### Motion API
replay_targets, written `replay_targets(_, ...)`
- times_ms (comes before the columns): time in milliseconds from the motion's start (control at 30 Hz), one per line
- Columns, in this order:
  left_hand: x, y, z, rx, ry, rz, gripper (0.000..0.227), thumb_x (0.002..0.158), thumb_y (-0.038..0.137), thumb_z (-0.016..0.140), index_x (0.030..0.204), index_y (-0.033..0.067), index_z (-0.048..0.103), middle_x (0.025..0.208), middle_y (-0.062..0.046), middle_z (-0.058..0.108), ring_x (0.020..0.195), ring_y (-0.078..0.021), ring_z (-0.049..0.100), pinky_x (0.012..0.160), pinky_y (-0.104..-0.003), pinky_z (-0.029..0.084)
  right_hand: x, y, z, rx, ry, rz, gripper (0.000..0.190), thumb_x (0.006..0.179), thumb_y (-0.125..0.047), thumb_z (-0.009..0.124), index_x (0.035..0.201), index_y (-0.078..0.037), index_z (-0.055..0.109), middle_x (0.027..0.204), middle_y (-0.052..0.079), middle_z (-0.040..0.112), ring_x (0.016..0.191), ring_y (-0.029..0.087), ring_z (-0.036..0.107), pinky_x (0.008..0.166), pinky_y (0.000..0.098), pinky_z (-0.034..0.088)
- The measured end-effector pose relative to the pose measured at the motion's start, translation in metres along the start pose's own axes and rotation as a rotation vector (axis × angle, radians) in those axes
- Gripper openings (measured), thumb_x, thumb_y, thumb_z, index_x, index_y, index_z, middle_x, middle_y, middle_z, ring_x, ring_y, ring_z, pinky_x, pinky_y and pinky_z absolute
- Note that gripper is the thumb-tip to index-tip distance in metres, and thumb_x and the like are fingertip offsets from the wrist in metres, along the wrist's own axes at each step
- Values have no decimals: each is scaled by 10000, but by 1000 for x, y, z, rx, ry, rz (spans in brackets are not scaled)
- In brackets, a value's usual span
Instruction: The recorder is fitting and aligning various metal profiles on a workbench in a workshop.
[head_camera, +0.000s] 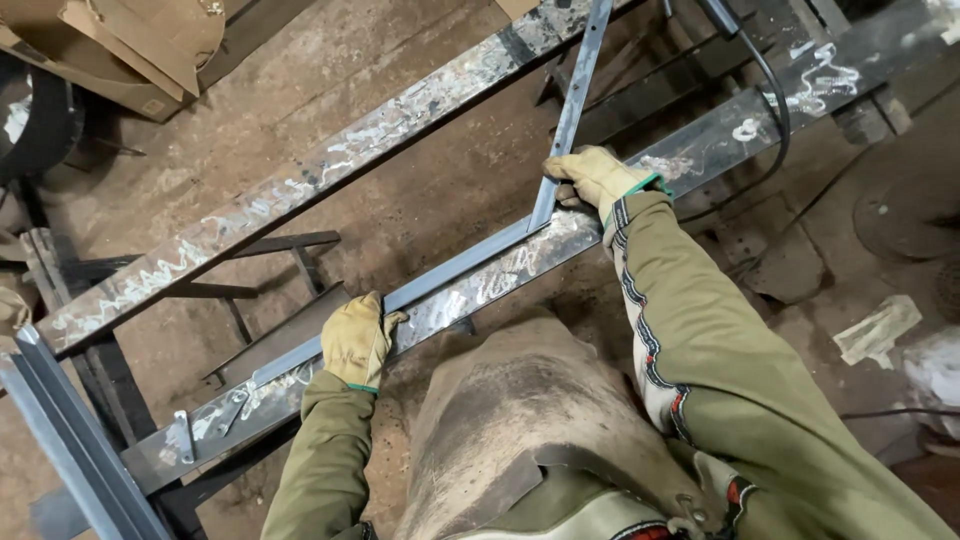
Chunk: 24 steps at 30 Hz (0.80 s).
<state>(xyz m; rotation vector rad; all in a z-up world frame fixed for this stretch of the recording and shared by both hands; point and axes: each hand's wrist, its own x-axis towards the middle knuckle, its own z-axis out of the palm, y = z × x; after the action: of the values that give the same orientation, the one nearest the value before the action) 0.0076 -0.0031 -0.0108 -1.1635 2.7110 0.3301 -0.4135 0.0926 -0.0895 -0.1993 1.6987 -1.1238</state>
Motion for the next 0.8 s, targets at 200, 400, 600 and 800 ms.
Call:
replay_targets(200, 1, 3, -3, -22, -49, -59, 482, 845, 529, 729, 885, 51, 678, 885, -173, 719, 931, -390, 691, 788, -485, 555, -5, -2, -4, 47, -27, 27, 213, 880, -238, 777, 971, -53, 725, 799, 27, 711, 585, 119, 609, 532, 276, 526)
replay_targets(400, -2, 0, -2, -67, 90, -4, 428, 822, 474, 756, 931, 66, 682, 869, -178, 717, 861, -403, 690, 726, -506, 543, -15, -1, -5, 35, -34, -12, 219, 926, -255, 765, 972, -45, 719, 801, 7, 679, 606, 102, 579, 559, 270, 509)
replay_targets(600, -8, -5, -3, -86, 149, 74, 417, 809, 457, 777, 895, 62, 672, 836, -171, 707, 826, -390, 684, 706, -511, 529, -24, 2, -7, -37, 63, -14, 193, 925, -272, 726, 977, -88, 751, 851, -17, 718, 641, 101, 612, 617, 268, 551)
replay_targets(800, -10, -11, 8, -116, 269, 65, 352, 774, 377, 755, 884, 54, 669, 800, -166, 691, 786, -379, 679, 680, -508, 530, -58, -16, 14, -575, 386, 1, 621, 830, -472, 853, 1159, 26, 683, 1030, 128, 727, 880, 237, 662, 777, 432, 535)
